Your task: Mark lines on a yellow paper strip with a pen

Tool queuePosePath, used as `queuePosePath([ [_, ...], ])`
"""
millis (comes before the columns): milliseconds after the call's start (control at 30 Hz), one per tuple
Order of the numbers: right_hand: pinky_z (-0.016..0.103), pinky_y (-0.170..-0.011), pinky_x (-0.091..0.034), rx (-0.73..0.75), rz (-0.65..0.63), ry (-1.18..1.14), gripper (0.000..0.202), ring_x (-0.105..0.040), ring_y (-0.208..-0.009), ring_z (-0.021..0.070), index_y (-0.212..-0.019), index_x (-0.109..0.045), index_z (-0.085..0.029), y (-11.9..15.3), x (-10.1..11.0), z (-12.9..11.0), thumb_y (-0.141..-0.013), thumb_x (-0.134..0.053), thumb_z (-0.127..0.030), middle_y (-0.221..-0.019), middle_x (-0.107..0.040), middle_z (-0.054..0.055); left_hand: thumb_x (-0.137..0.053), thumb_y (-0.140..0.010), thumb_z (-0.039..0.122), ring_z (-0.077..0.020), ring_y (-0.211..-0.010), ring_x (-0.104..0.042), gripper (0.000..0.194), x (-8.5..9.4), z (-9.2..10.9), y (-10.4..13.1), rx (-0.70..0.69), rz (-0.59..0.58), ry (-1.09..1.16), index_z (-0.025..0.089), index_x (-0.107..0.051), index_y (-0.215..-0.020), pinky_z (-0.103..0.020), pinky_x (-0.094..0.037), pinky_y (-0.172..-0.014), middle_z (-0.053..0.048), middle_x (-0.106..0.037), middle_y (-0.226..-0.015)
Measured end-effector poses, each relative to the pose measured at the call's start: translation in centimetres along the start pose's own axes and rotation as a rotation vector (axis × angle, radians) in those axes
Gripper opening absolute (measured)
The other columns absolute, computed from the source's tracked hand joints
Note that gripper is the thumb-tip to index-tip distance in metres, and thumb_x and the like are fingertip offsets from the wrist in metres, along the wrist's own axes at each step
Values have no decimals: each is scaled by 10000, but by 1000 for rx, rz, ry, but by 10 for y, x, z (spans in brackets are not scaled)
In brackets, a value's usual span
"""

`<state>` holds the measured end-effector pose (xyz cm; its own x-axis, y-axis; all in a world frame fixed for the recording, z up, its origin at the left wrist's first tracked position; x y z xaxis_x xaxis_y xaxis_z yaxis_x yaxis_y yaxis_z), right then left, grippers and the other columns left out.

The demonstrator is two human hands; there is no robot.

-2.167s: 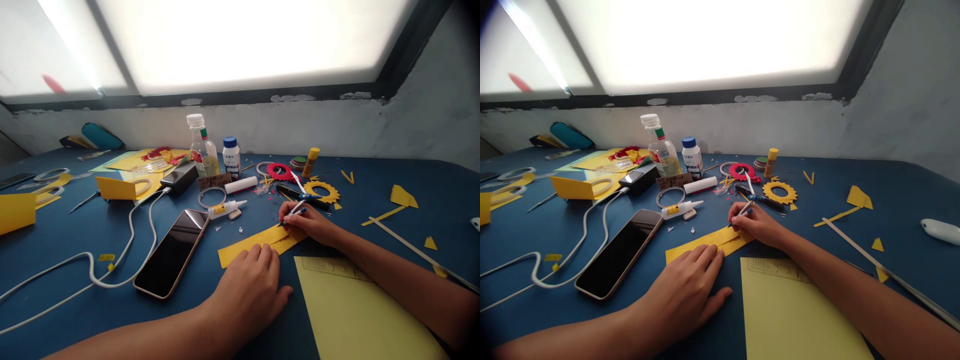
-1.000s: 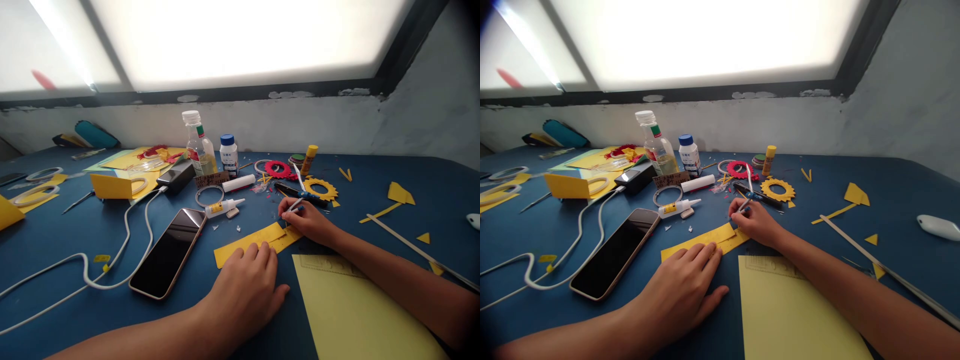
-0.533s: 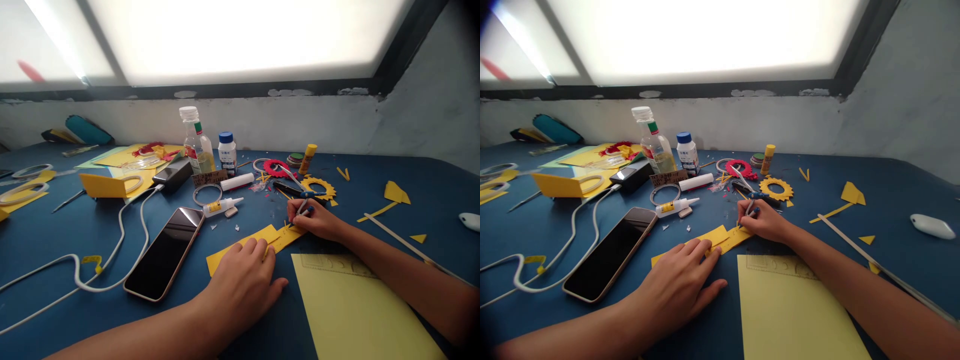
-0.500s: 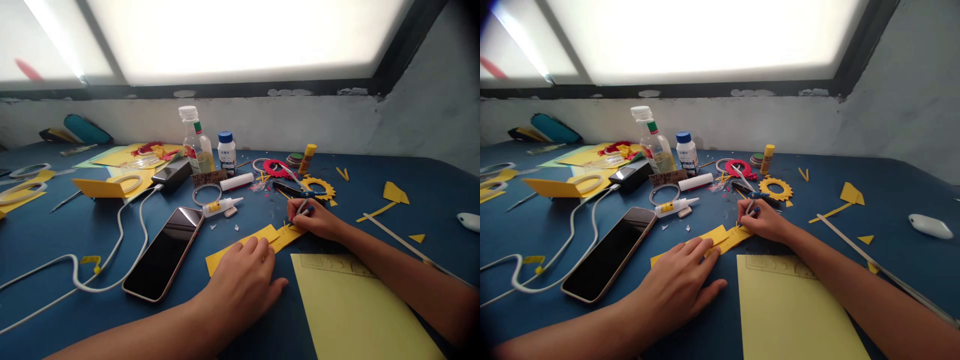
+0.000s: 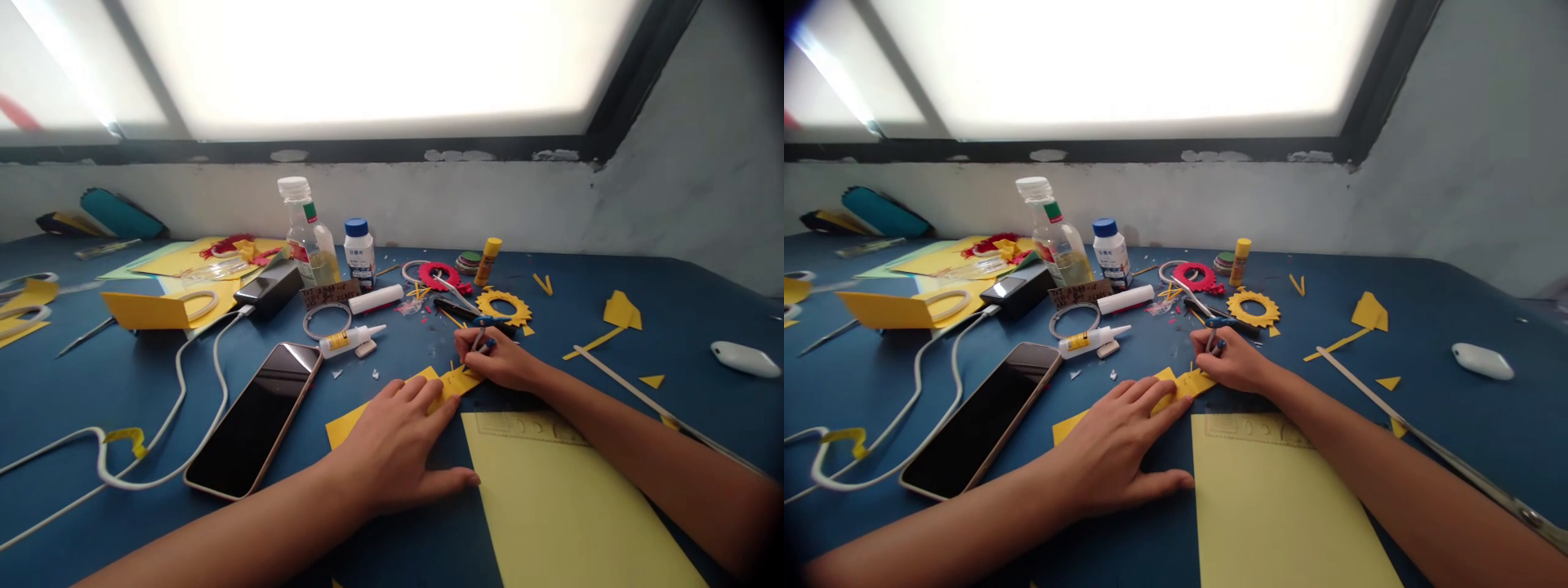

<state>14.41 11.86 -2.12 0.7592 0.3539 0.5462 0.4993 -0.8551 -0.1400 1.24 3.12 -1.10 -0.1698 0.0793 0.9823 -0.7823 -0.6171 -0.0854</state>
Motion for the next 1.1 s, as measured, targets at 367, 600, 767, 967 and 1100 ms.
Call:
queuePosePath([
  [367,233,-448,-224,21,50,13,106,-270,-491,83,-571,-357,-199,0,2,-2,-658,-414,-181,-525,-306,-64,-414,-827,650,-310,-1313,-344,790,-2,-1,-3,-39,-51,135,126,-309,-1408,-469,-244,-1062,-134,-398,-1428],
  [600,238,-476,-264,57,-16,20,70,-320,-511,95,-580,-396,-193,3,-3,-5,-646,-417,-179,-531,-358,-54,-408,-828,652,-300,-1316,-342,782,-3,-1,-4,-45,-46,137,137,-319,-1411,-461,-232,-1071,-110,-411,-1424],
  [767,240,-473,-257,64,-23,26,76,-306,-509,95,-578,-387,-195,3,-3,-6,-647,-411,-175,-528,-341,-56,-411,-825,653,-300,-1322,-330,790,-4,-1,-4,-36,-60,131,133,-318,-1412,-458,-224,-1073,-108,-395,-1434],
  [967,238,-457,-236,62,8,26,87,-286,-502,90,-572,-363,-199,2,-1,-5,-651,-395,-180,-533,-317,-56,-401,-829,656,-306,-1326,-324,782,-4,-2,-4,-38,-63,139,146,-311,-1416,-465,-229,-1071,-107,-383,-1443],
  [1100,239,-453,-223,63,15,37,107,-263,-497,87,-563,-346,-201,2,-1,-4,-650,-401,-170,-523,-292,-59,-403,-832,649,-308,-1331,-315,774,-4,-3,-4,-40,-60,141,149,-311,-1415,-471,-228,-1073,-114,-392,-1436],
])
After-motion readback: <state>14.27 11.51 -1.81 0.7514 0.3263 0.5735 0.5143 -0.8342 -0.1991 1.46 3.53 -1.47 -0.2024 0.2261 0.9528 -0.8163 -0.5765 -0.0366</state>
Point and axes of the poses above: each hand's wrist, its own y-axis away from the middle knuckle, its own x-axis out of the back of the hand, z = x × y, the point moved 6 cm from there along -y, towards the middle knuckle
